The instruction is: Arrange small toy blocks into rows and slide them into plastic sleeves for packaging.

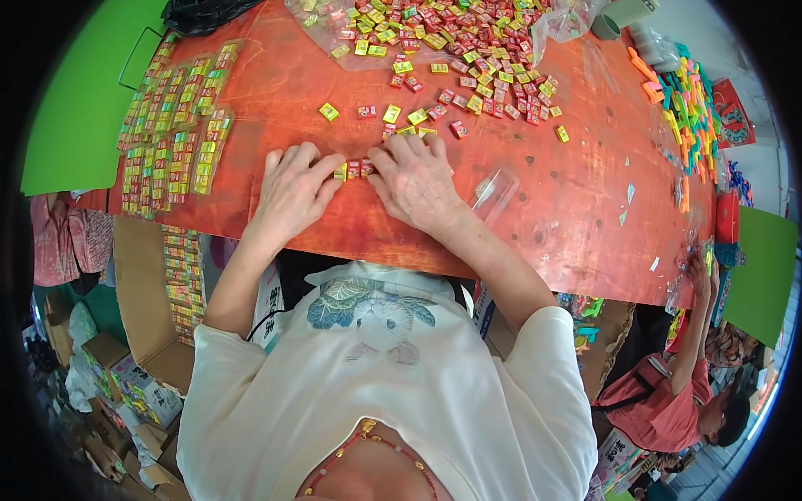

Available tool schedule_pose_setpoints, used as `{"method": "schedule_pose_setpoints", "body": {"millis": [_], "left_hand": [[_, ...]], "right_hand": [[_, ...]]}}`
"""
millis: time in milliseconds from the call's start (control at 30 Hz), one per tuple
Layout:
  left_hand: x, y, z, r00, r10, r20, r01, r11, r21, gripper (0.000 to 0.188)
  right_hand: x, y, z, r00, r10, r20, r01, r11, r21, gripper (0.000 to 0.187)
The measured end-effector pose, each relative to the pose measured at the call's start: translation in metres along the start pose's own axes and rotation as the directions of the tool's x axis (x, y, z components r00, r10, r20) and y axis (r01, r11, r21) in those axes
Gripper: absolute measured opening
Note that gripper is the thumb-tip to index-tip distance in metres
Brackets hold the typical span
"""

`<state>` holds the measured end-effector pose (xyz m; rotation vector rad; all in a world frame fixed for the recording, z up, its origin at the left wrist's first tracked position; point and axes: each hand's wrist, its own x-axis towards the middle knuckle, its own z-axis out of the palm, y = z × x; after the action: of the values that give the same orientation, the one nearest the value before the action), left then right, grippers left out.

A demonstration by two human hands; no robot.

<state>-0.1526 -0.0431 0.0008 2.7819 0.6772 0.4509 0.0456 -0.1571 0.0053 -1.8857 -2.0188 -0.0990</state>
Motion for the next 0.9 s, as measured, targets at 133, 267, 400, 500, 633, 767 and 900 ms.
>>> {"method": "schedule_pose_setpoints", "body": {"millis": [133,267,400,500,633,767,900], "left_hand": [[0.006,-0.004,-0.002,0.998,-0.046,-0.034,0.042,0.994,-0.100,0.037],[0.034,-0.020,0.004,0.990,-0.108,-0.092,0.108,0.994,-0.001,0.042],[0.058,-0.034,0.013,0.989,-0.100,-0.106,0.115,0.982,0.148,0.031],[0.057,-0.037,0.013,0.995,-0.081,-0.054,0.091,0.974,0.207,0.028],[0.034,-0.035,0.007,0.997,-0.078,-0.023,0.080,0.990,0.115,0.030],[0.003,-0.019,-0.004,0.999,-0.049,0.008,0.050,0.999,-0.013,0.034],[-0.010,-0.009,-0.001,0.999,0.009,-0.030,-0.010,0.999,-0.034,0.042]], "right_hand": [[0.006,0.020,-0.007,0.992,0.103,-0.074,-0.109,0.990,-0.084,0.031],[0.009,0.039,0.003,0.993,0.099,-0.070,-0.110,0.978,-0.178,0.025],[0.007,0.041,0.002,0.996,0.073,-0.050,-0.082,0.977,-0.197,0.024],[0.006,0.037,-0.004,0.998,0.057,-0.027,-0.061,0.984,-0.166,0.024],[0.004,0.028,-0.008,0.999,0.045,0.029,-0.041,0.988,-0.146,0.024],[0.003,0.017,-0.006,0.997,-0.050,0.053,0.055,0.993,-0.107,0.023],[0.004,0.012,-0.007,0.994,-0.081,0.080,0.085,0.995,-0.055,0.025]]}}
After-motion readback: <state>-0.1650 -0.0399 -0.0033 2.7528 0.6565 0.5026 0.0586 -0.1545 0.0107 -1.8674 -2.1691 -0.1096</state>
